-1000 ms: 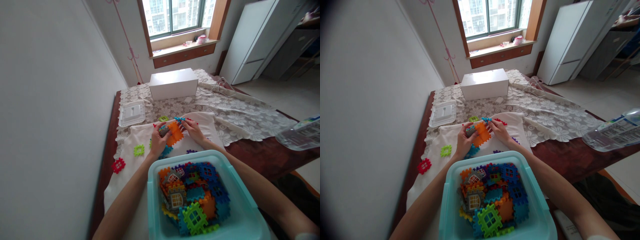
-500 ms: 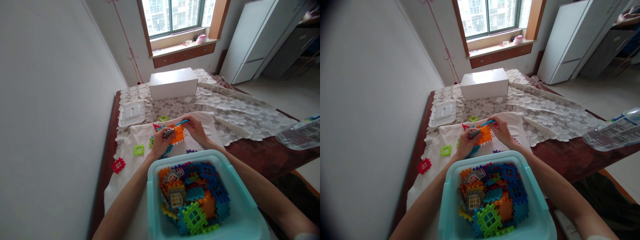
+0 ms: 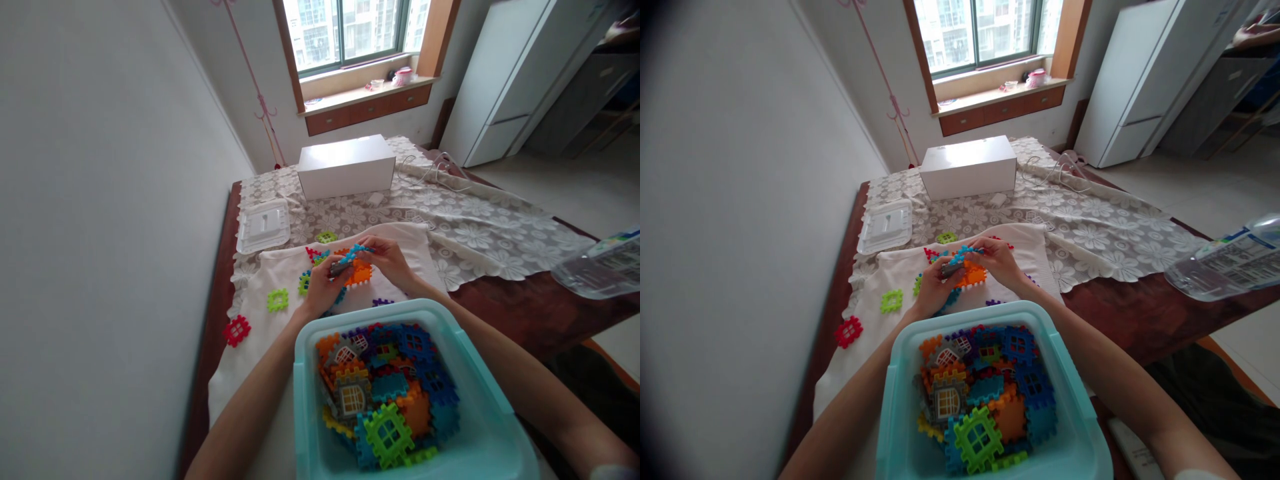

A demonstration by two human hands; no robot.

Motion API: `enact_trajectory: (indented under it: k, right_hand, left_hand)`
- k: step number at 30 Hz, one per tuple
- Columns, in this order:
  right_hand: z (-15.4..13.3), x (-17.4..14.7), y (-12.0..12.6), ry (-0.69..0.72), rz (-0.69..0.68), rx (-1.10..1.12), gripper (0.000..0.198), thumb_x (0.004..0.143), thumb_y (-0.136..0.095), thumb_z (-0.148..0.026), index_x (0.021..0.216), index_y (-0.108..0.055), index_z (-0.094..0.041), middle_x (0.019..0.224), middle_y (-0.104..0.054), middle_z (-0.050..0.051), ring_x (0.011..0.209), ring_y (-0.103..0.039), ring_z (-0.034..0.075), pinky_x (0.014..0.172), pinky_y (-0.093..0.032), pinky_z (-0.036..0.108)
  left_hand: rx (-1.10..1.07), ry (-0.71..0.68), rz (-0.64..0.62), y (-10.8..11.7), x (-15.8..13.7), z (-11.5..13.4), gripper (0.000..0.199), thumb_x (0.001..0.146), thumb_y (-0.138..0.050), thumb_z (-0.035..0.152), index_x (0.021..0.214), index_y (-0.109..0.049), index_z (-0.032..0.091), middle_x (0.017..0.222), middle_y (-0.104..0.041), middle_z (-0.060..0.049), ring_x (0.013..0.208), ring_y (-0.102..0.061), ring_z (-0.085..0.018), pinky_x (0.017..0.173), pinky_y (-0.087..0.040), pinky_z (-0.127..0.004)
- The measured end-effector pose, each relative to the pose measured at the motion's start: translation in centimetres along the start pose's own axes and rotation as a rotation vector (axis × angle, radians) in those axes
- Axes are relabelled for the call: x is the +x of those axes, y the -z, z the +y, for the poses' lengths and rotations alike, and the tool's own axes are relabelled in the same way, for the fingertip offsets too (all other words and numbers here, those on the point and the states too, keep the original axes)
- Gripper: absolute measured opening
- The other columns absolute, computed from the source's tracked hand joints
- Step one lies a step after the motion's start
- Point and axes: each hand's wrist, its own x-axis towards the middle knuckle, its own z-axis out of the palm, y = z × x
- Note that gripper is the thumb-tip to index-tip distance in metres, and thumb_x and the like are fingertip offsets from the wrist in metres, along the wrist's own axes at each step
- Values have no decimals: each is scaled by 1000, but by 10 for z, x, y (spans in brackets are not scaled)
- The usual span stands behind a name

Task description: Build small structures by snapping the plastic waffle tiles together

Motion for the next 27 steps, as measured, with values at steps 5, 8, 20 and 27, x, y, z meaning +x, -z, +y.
enact_trajectory:
  k: [5, 8, 20, 27]
  right_hand:
    - [-2, 1, -2, 17, -39, -9, 53, 82, -88, -75, 76, -72, -24, 92, -79, 6, 88, -71, 24, 83, -60, 37]
    - [-1, 1, 0, -1, -21, 10, 52, 81, -89, -74, 79, -74, -24, 90, -78, 5, 81, -68, 21, 77, -58, 35]
    - [7, 2, 4, -34, -48, 12, 52, 83, -89, -72, 79, -75, -23, 80, -73, 2, 71, -60, 17, 67, -51, 31]
    - [6, 6, 11, -42, -70, 44, 51, 80, -93, -68, 78, -72, -22, 78, -70, 0, 69, -58, 15, 66, -48, 30]
  left_hand:
    - [11, -32, 0, 1, 0, -3, 27, 89, -88, 44, 103, -79, 22, 85, -75, 0, 69, -61, -14, 65, -53, -25]
    - [0, -26, 1, 1, 0, -2, 26, 89, -88, 44, 100, -78, 22, 82, -73, 0, 68, -60, -14, 65, -52, -25]
    - [15, 2, 15, -1, 0, 4, 28, 86, -89, 44, 97, -77, 22, 79, -72, 1, 66, -60, -15, 64, -51, -27]
    - [15, 15, 28, -1, 0, 4, 28, 86, -90, 43, 97, -76, 22, 79, -73, 1, 67, -60, -15, 64, -49, -26]
